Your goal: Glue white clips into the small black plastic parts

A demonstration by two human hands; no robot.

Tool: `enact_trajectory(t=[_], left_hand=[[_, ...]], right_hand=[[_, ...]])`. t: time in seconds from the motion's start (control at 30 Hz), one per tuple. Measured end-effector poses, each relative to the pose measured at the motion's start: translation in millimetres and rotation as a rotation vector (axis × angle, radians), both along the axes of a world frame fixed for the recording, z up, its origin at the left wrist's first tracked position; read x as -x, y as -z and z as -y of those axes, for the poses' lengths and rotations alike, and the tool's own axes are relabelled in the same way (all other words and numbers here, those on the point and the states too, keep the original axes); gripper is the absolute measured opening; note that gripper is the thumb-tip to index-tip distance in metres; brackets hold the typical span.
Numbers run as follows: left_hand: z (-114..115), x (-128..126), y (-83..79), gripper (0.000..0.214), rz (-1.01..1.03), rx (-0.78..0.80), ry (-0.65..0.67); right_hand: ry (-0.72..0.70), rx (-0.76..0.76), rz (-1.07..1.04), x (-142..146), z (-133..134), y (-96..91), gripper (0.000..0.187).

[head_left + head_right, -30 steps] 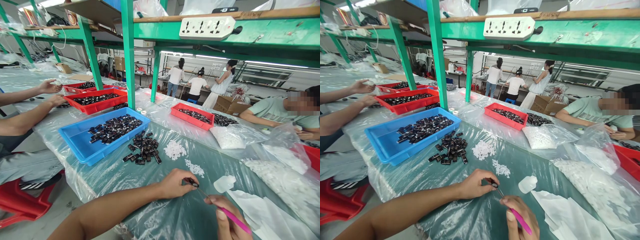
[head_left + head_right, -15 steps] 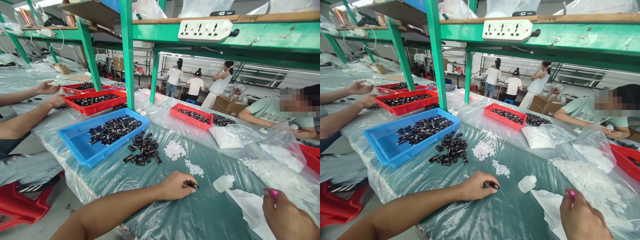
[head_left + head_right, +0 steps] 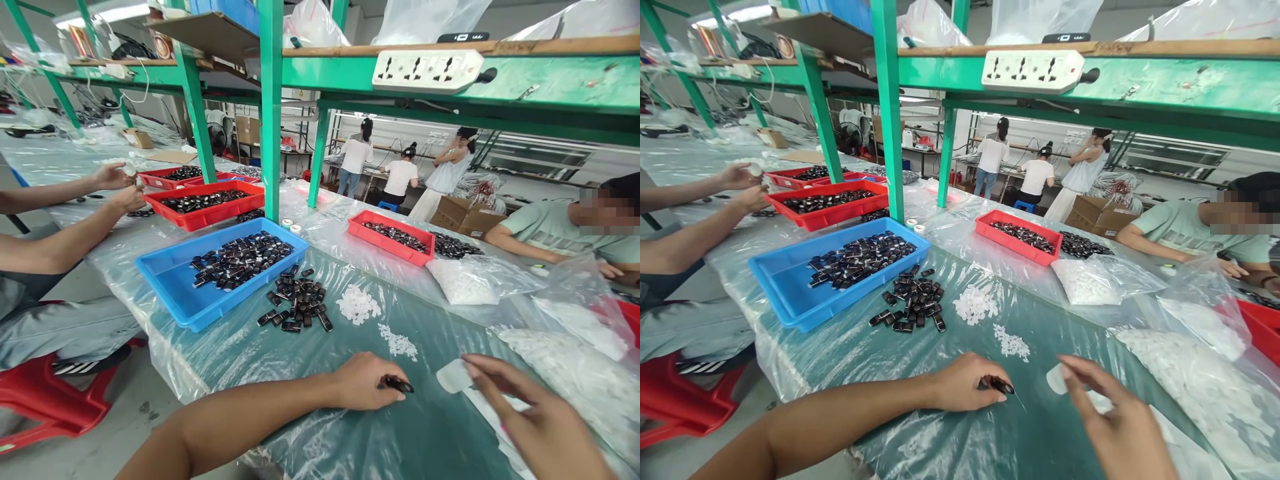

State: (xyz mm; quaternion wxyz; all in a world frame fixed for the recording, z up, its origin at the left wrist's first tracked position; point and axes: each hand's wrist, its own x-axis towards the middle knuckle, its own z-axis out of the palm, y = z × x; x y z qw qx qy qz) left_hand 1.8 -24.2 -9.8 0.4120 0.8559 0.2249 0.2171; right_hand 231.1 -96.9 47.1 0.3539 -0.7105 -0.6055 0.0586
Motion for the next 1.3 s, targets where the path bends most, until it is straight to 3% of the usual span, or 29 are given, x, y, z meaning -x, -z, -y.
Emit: enact_trajectory(t=[0.1, 0.3, 0.5, 0.77, 1.03, 1.17, 1.3], left_hand=[[3, 0, -4.7, 0.025, -0.031, -0.102, 0.046], [8, 0, -7.7, 0.023, -0.110, -0.291, 0.099], [8, -2, 1.1, 0.022, -0.123, -0.353, 0.059], [6, -1, -1.3, 0.023, -0.120, -0.342, 0.071], [8, -1, -5.7, 0.023, -0.115, -0.303, 0.085], [5, 0, -2.5, 0.025, -0.009, -0.152, 0.039], [2, -3, 5.4, 0.030, 0.179, 0.159, -0.023]], right_hand=[[-0.240, 0.174, 0.110, 42, -30, -7.4, 0.030], [-0.214, 0.142, 0.251, 66, -106, 25.2, 0.021], [-0.240, 0.078, 0.340, 83, -141, 57.9, 0.021], [-0.291, 0.049, 0.400, 80, -144, 68.3, 0.023], [-0.311, 0.061, 0.273, 76, -139, 73.2, 0.021], [-0.276, -0.022, 0.101, 78, -137, 63.4, 0.024], [-0.225, -0.098, -0.154, 72, -116, 49.0, 0.032]])
